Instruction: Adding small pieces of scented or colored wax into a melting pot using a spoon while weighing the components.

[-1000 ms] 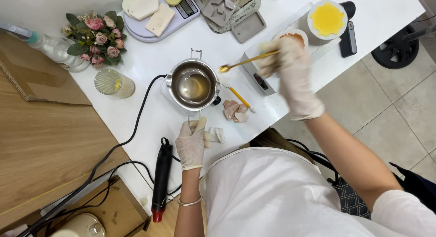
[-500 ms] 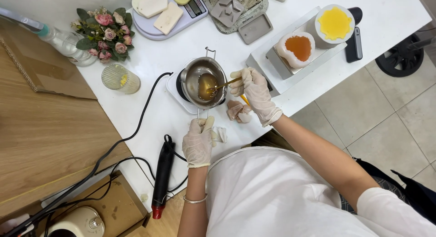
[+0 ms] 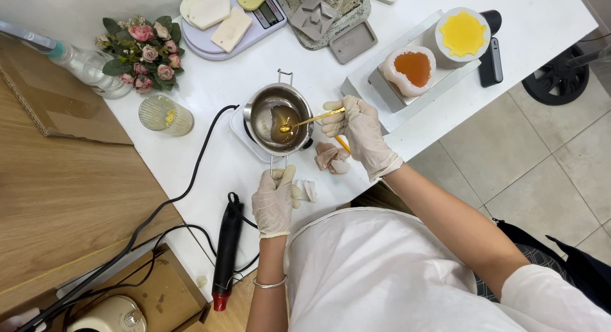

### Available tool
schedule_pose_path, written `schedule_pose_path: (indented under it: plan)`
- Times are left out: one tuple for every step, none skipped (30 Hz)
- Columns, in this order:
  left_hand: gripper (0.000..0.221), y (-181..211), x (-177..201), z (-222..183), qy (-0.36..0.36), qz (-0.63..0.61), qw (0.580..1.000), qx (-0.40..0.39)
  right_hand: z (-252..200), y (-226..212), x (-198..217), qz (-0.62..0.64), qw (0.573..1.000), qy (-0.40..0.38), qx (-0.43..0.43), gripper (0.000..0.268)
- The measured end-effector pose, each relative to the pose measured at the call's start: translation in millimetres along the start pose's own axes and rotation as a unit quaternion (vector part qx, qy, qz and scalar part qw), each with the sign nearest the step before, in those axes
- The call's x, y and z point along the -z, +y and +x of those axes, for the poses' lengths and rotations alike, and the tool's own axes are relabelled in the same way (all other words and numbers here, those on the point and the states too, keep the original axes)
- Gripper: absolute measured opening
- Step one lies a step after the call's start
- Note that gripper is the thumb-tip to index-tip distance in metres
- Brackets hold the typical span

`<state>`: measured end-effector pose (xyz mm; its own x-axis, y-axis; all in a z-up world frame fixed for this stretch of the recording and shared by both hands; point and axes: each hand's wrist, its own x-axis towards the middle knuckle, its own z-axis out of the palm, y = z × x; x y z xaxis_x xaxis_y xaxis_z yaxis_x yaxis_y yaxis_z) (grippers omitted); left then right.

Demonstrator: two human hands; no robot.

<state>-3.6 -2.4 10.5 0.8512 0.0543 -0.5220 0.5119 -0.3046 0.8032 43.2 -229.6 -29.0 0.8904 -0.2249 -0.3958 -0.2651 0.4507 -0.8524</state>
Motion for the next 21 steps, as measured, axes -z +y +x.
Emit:
schedule_pose_path:
  plan:
    - [0.03, 0.1, 0.6, 1.0, -0.002, 0.001, 1.0, -0.001, -1.9, -5.0, -0.5, 0.0, 1.0, 0.001, 0.001, 0.045]
    - [0.031, 0.2, 1.3, 2.0, -0.004, -0.011, 1.0, 0.008, -3.8, -10.1, -1.1, 0.0, 1.0, 0.002, 0.011, 0.045]
    - [0.031, 0.4, 2.0, 3.0, -0.006, -0.022, 1.0, 0.017, -5.7, -15.2, -1.7, 0.0, 1.0, 0.003, 0.021, 0.045]
    - [0.031, -2.1, 2.0, 5.0, -0.008, -0.022, 1.0, 0.016, -7.1, -21.2, -1.1, 0.001, 1.0, 0.005, 0.023, 0.045]
    - [0.031, -4.7, 2.0, 7.0, -0.015, -0.069, 0.997, 0.026, -8.6, -27.1, -0.5, 0.003, 0.999, 0.011, 0.032, 0.045]
    - [0.03, -7.0, 2.1, 9.2, -0.023, -0.116, 0.992, 0.035, -10.1, -33.1, 0.0, 0.005, 0.999, 0.017, 0.041, 0.044]
    - [0.03, -6.9, 2.6, 9.9, -0.025, -0.115, 0.992, 0.034, -11.0, -40.4, 1.6, 0.006, 0.999, 0.019, 0.043, 0.044]
    - [0.03, -6.7, 2.7, 10.2, -0.019, -0.125, 0.991, 0.043, -12.3, -47.7, 3.7, 0.012, 0.998, 0.026, 0.049, 0.043]
    - [0.029, -6.6, 2.7, 10.5, -0.013, -0.134, 0.99, 0.052, -13.8, -54.9, 6.0, 0.019, 0.998, 0.032, 0.055, 0.041]
    - [0.029, -6.4, 3.2, 11.0, -0.016, -0.133, 0.99, 0.051, -15.3, -63.2, 8.5, 0.019, 0.998, 0.035, 0.057, 0.041]
    - [0.03, -6.2, 3.6, 11.5, -0.016, -0.129, 0.99, 0.058, -17.0, -71.4, 11.0, 0.02, 0.997, 0.042, 0.064, 0.041]
    - [0.03, -6.1, 4.0, 11.4, -0.017, -0.123, 0.99, 0.066, -19.0, -79.4, 13.7, 0.021, 0.996, 0.049, 0.07, 0.041]
    - [0.03, -6.2, 3.5, 11.2, -0.019, -0.122, 0.99, 0.066, -22.2, -87.3, 16.8, 0.021, 0.996, 0.052, 0.071, 0.041]
    - [0.029, -6.3, 3.1, 11.3, -0.015, -0.122, 0.99, 0.067, -25.4, -95.2, 19.6, 0.014, 0.995, 0.059, 0.081, 0.042]
    - [0.028, -6.4, 2.8, 11.3, -0.011, -0.122, 0.99, 0.068, -28.6, -103.1, 22.3, 0.006, 0.994, 0.066, 0.092, 0.043]
    - [0.028, -7.2, 2.2, 11.7, -0.013, -0.121, 0.99, 0.067, -29.9, -109.4, 26.5, 0.007, 0.993, 0.068, 0.093, 0.043]
    - [0.029, -8.0, 1.7, 12.2, -0.01, -0.123, 0.99, 0.064, -31.3, -115.8, 30.5, 0.0, 0.991, 0.08, 0.106, 0.041]
    - [0.03, -9.1, 1.6, 12.2, -0.007, -0.126, 0.99, 0.062, -32.8, -121.7, 34.3, -0.006, 0.989, 0.092, 0.117, 0.039]
    - [0.03, -9.3, 1.2, 12.6, -0.008, -0.125, 0.99, 0.062, -31.5, -124.9, 41.5, -0.006, 0.989, 0.094, 0.117, 0.039]
    - [0.029, -10.0, 1.0, 12.6, -0.007, -0.13, 0.99, 0.06, -30.7, -127.6, 48.8, -0.004, 0.986, 0.108, 0.123, 0.036]
    - [0.029, -10.8, 0.8, 12.6, -0.007, -0.135, 0.989, 0.059, -29.8, -130.1, 56.0, -0.002, 0.984, 0.123, 0.129, 0.034]
